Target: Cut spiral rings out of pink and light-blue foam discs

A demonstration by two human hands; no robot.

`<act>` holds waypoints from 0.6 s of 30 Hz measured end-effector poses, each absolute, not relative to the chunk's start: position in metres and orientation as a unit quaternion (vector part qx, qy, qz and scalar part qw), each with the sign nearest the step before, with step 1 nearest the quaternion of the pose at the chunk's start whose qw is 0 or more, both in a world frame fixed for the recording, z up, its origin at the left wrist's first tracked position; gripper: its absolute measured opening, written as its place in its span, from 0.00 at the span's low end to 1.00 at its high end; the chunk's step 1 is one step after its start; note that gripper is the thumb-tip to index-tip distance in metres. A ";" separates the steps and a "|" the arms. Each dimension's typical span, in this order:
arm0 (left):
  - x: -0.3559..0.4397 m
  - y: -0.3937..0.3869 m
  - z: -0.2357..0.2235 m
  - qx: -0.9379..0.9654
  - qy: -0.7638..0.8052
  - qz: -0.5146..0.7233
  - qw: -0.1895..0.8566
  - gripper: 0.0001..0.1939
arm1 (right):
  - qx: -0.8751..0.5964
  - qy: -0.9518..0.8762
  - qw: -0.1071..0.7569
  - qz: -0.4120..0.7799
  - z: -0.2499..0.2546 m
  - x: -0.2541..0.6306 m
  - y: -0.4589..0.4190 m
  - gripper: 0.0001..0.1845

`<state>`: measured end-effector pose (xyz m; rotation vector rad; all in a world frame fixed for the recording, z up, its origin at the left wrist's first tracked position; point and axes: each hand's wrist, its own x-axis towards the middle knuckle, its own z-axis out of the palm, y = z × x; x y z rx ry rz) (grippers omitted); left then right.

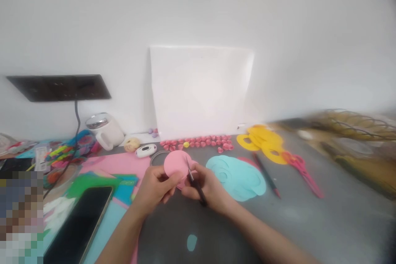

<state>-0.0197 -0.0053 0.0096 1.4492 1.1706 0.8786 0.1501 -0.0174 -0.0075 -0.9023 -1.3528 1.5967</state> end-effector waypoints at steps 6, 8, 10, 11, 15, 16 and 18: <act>-0.021 -0.005 0.009 0.600 0.487 0.362 0.521 0.20 | -0.356 -0.545 0.417 0.635 -0.007 0.150 -0.018 0.24; -0.021 -0.006 0.011 0.599 0.489 0.355 0.524 0.20 | -0.354 -0.546 0.415 0.636 -0.008 0.150 -0.018 0.24; -0.022 -0.006 0.013 0.599 0.491 0.347 0.529 0.21 | -0.358 -0.547 0.411 0.636 -0.008 0.150 -0.018 0.23; -0.022 -0.007 0.015 0.599 0.491 0.344 0.531 0.21 | -0.361 -0.546 0.409 0.635 -0.008 0.150 -0.018 0.23; -0.022 -0.006 0.017 0.589 0.498 0.352 0.531 0.22 | -0.382 -0.533 0.402 0.639 -0.005 0.150 -0.019 0.25; -0.023 -0.005 0.016 0.586 0.499 0.354 0.531 0.22 | -0.389 -0.531 0.400 0.639 -0.003 0.150 -0.020 0.25; -0.023 -0.005 0.016 0.585 0.502 0.356 0.528 0.22 | -0.399 -0.530 0.396 0.635 -0.001 0.150 -0.020 0.25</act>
